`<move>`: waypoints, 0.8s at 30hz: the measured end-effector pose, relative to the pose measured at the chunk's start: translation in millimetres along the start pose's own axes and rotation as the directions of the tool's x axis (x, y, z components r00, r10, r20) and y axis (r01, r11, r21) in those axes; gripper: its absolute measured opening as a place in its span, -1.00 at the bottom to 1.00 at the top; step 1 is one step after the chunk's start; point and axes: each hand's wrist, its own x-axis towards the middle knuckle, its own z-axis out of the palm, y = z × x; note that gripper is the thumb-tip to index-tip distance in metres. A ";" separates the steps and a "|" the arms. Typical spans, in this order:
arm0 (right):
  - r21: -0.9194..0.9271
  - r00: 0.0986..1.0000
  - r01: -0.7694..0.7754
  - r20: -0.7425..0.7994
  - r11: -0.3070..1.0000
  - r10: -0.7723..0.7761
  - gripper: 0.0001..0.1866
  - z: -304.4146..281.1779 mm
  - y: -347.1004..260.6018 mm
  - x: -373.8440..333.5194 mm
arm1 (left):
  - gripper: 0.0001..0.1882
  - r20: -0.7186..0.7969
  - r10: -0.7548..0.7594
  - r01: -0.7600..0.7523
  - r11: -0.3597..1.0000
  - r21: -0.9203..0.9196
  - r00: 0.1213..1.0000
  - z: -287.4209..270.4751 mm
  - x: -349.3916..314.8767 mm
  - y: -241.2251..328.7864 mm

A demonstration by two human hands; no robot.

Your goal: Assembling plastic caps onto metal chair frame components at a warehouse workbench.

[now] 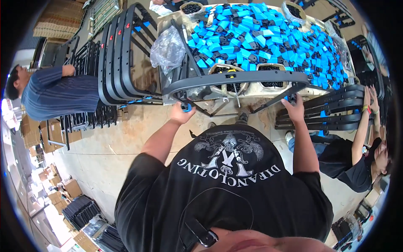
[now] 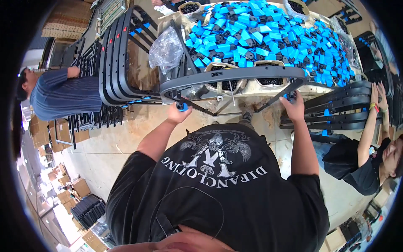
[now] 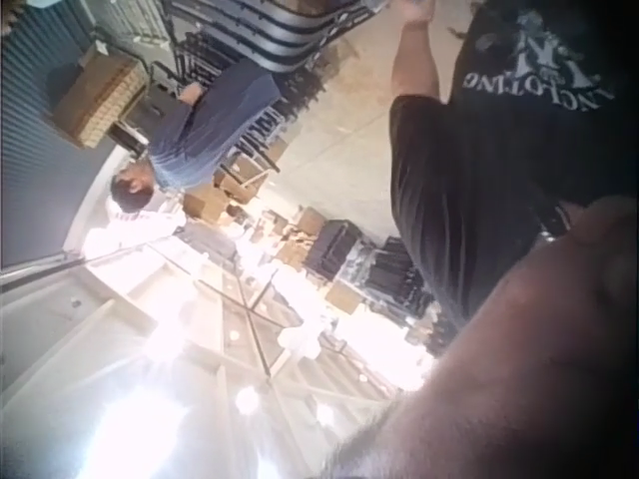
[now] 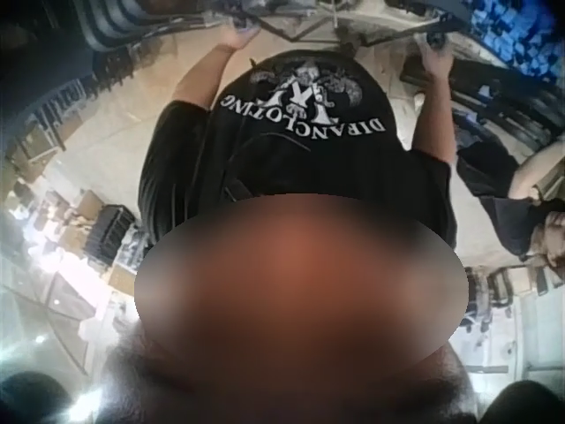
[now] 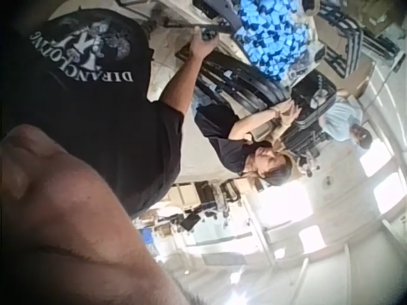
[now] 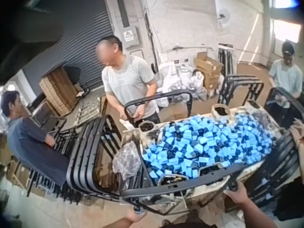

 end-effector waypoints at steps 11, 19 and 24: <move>-0.002 0.765 0.641 -0.082 0.768 -0.639 -0.77 17.0 -332.6 38.5 | -0.50 0.169 0.248 -0.252 0.968 0.002 0.954 -41.1 33.0 -37.9; -0.281 0.783 0.556 0.493 0.782 -0.379 -0.79 114.5 -299.8 146.6 | -0.67 -0.519 -0.161 0.016 0.962 -0.272 0.840 -93.0 187.4 25.0; -0.271 0.741 0.492 0.629 0.827 -0.234 -0.78 110.4 -291.7 144.5 | -0.65 -0.384 -0.399 0.364 0.917 -0.163 0.833 -92.0 266.2 6.6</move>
